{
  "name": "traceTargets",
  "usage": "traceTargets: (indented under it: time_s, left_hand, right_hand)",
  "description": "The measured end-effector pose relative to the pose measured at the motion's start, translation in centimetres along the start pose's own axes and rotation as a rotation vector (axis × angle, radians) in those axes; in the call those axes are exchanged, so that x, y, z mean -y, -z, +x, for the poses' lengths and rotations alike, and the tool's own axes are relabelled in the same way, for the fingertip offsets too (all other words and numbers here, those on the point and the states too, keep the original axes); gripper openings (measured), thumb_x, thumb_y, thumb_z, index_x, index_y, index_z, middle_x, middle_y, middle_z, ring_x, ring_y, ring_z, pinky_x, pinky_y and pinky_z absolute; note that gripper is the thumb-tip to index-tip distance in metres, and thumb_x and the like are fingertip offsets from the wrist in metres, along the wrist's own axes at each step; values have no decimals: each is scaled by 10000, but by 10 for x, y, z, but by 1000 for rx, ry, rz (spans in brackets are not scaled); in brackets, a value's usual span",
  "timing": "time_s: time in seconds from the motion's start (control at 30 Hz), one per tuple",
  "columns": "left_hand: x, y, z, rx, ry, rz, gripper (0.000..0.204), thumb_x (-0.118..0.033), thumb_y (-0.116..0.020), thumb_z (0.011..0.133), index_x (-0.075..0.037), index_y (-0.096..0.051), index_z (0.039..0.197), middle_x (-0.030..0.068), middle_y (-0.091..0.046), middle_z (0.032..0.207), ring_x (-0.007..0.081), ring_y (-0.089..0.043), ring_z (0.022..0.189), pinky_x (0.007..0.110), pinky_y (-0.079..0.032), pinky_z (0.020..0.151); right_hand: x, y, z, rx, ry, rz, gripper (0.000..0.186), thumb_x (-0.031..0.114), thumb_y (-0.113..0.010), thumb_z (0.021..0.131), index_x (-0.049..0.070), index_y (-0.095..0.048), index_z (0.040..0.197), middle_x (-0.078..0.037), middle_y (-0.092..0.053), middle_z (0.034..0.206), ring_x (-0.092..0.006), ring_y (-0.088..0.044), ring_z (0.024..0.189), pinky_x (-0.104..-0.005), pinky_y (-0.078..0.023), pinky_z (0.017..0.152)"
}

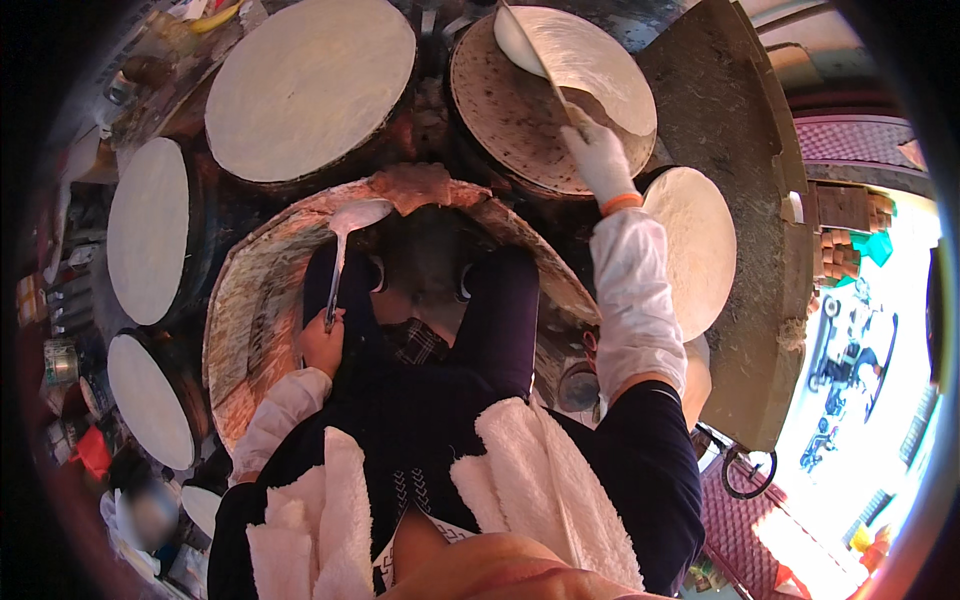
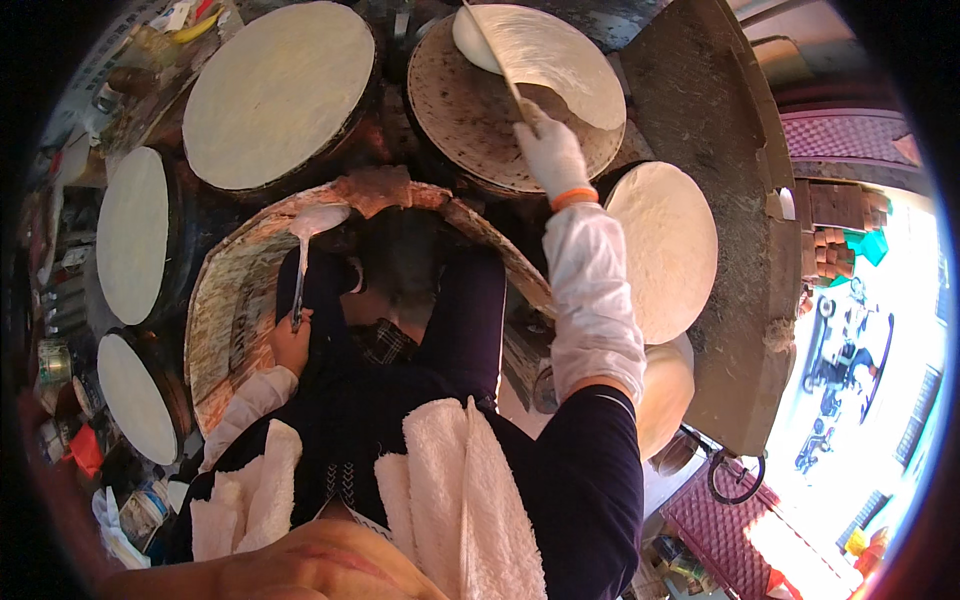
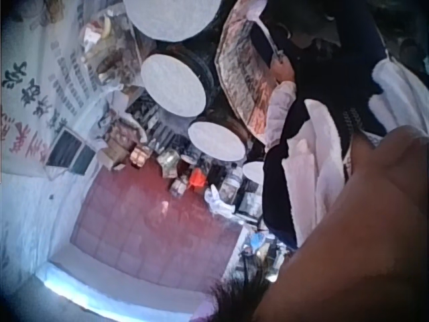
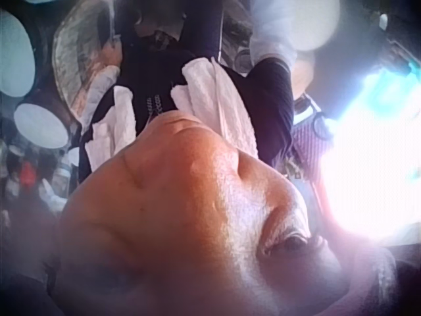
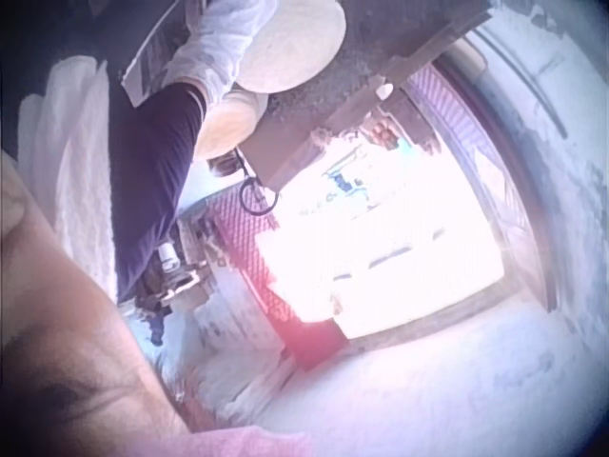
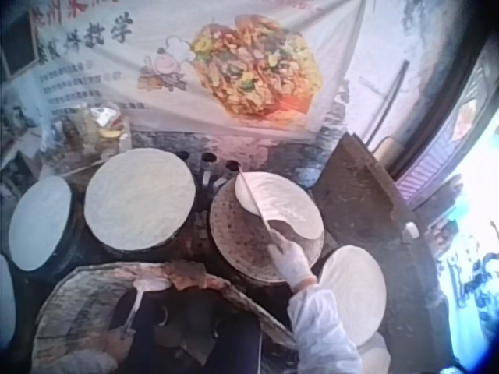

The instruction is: The person ladles batter onto multiple hot griddles and spreads it into thin circles using a wooden tool. They flip the crepes and remove finished ones, repeating the process across several griddles in a continuous workflow.

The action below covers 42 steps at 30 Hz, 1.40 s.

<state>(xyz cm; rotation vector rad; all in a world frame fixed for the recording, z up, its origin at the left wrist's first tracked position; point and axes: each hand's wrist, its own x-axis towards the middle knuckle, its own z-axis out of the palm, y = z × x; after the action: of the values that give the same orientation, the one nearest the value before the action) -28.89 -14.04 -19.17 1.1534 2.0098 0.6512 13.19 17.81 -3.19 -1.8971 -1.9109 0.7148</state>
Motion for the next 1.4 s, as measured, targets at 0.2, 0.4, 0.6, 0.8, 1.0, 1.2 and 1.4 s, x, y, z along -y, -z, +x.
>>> traceTargets:
  time_s: [0.2, 0.4, 0.6, 0.8, 1.0, 1.2, 1.4]
  left_hand:
    - [2, -2, -2, 14, 32, 116, 191, -163, -641, 896, -86, -725, 1050, 138, -718, 879, 273, -703, 805, 365, -528, 737]
    - [1, 4, -7, -54, -1, 107, 167, -147, -631, 893, -89, -718, 1023, 131, -718, 893, 291, -701, 837, 371, -530, 755]
    - [13, 6, -16, -52, -12, 61, 165, -149, -627, 893, -83, -712, 1017, 134, -713, 885, 301, -698, 838, 380, -530, 763]
    - [12, 3, -16, -78, -79, 43, 168, -145, -619, 894, -66, -706, 1014, 138, -710, 882, 304, -696, 842, 380, -527, 771]
    - [24, 8, -25, -81, -29, 54, 175, -123, -606, 898, -48, -695, 1028, 140, -714, 924, 283, -695, 866, 376, -525, 796]
    - [28, 13, -24, -70, -5, 52, 169, -126, -616, 900, -62, -698, 1034, 128, -721, 962, 268, -698, 904, 374, -530, 822]
    - [37, 1, -15, -62, -90, 42, 161, -137, -628, 897, -68, -700, 1023, 122, -729, 967, 285, -703, 905, 372, -537, 815]
  right_hand:
    - [-67, 34, 48, -153, -155, 87, 502, 318, -644, 933, 44, -603, 1351, -195, -718, 1129, -261, -681, 1059, -335, -502, 937]
    - [-45, 14, 33, 177, -27, 124, 517, 302, -638, 955, 17, -567, 1380, -159, -720, 1103, -206, -661, 996, -311, -482, 941]
    - [-14, 43, -20, 241, -183, 6, 537, 335, -608, 952, 115, -536, 1436, -209, -665, 1263, -289, -639, 1196, -364, -483, 1002]
    - [-59, 21, 116, -25, 161, -118, 530, 427, -593, 946, 102, -599, 1365, -233, -695, 1157, -353, -679, 1078, -411, -512, 939]
    - [-32, 15, 13, 233, 194, -36, 485, 296, -630, 962, 90, -565, 1395, -226, -681, 1200, -320, -667, 1126, -364, -500, 971]
    - [-68, 6, -67, 15, -95, 191, 476, 262, -611, 973, 55, -561, 1400, -185, -684, 1239, -252, -660, 1148, -328, -497, 971]
    - [-68, -12, -88, 166, -341, 535, 302, 301, -636, 983, 49, -703, 1137, 46, -574, 685, -65, -452, 468, -234, -334, 414]
